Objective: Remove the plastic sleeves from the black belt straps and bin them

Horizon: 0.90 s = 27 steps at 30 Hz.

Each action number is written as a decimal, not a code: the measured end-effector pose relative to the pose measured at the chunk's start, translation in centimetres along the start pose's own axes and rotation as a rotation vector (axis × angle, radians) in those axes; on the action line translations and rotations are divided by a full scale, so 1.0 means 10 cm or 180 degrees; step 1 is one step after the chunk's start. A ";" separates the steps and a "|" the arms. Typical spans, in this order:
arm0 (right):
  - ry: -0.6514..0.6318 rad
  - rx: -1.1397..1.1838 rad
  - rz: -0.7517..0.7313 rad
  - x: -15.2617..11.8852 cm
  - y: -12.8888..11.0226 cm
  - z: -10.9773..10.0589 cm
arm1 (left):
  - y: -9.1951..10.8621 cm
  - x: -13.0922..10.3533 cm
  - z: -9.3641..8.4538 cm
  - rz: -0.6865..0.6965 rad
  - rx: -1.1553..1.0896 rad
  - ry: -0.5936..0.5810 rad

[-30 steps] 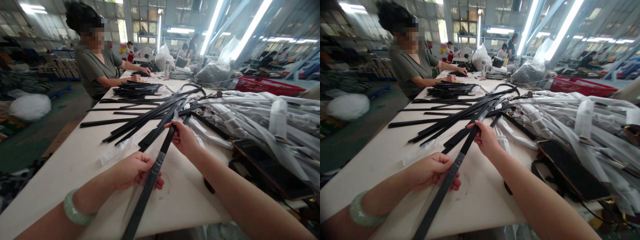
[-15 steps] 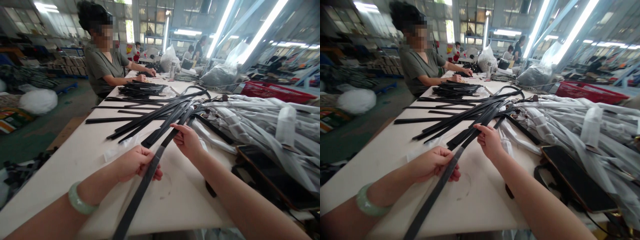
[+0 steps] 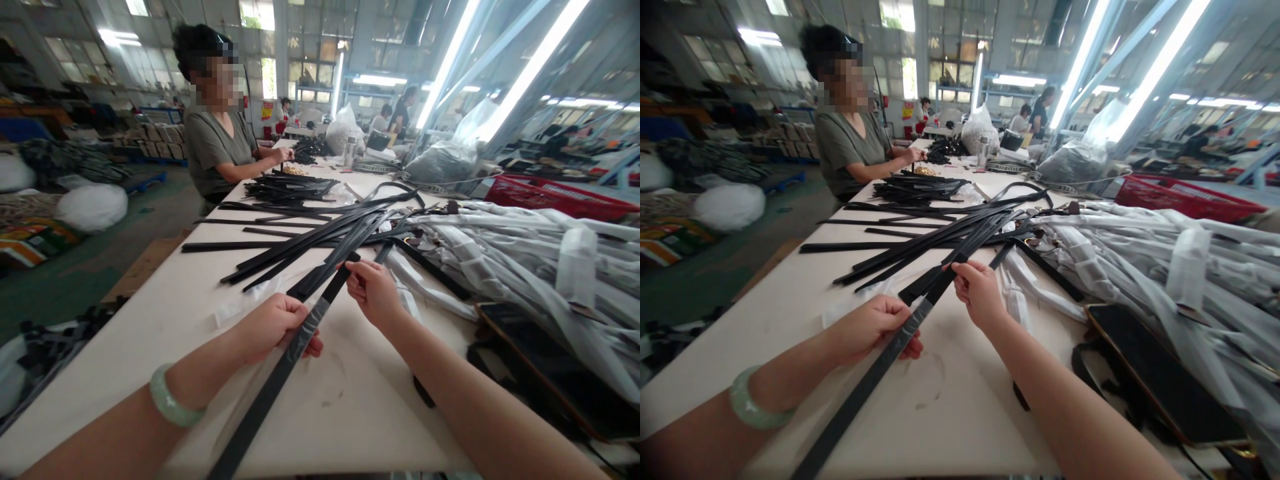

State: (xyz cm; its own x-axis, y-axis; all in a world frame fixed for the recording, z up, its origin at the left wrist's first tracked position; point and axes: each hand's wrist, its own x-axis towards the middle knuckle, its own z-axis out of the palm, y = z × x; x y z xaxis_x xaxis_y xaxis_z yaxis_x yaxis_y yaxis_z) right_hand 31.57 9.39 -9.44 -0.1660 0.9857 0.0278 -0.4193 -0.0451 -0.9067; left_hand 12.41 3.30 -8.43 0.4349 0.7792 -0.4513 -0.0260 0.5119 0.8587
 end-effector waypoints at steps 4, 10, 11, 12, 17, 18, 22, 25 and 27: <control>-0.0462 -0.0862 0.0076 -0.11 0.10 0.10 | 0.01 0.01 0.01 0.0257 -0.0120 0.0165; -0.0590 -0.1156 -0.0099 -0.16 0.11 0.17 | 0.06 0.01 -0.14 0.0146 0.0052 -0.0214; -0.0511 -0.1116 -0.0133 -0.16 0.10 0.16 | 0.08 -0.01 -0.16 0.0072 0.0084 -0.0429; -0.0421 -0.1070 -0.0168 -0.15 0.09 0.14 | 0.10 -0.04 -0.16 -0.0013 0.0138 -0.0675; -0.0139 -0.0644 -0.0440 -0.19 0.03 0.01 | 0.30 -0.45 -0.01 0.0118 0.0303 -0.0947; -0.0252 -0.0724 -0.0449 -0.19 0.02 -0.03 | 0.37 -0.60 0.01 0.0362 0.0257 -0.0738; -0.0932 -0.2250 -0.1006 -0.12 0.12 -0.17 | 0.59 -1.55 -0.05 0.1653 0.0099 0.0471; -0.1833 -0.3560 -0.1859 -0.08 0.33 -0.22 | 0.56 -2.51 -0.22 0.2089 0.0158 0.1535; -0.2238 -0.3769 -0.2143 -0.09 0.51 -0.23 | 0.43 -3.11 -0.38 0.2026 0.0147 0.2130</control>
State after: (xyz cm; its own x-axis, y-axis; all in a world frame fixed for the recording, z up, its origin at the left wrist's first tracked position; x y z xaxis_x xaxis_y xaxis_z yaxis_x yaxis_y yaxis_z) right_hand 31.66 8.63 -15.09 -0.7609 0.4806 0.4361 0.2859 0.8515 -0.4396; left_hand -4.68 -17.38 8.36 -0.2600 0.9627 0.0750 -0.0395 -0.0882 0.9953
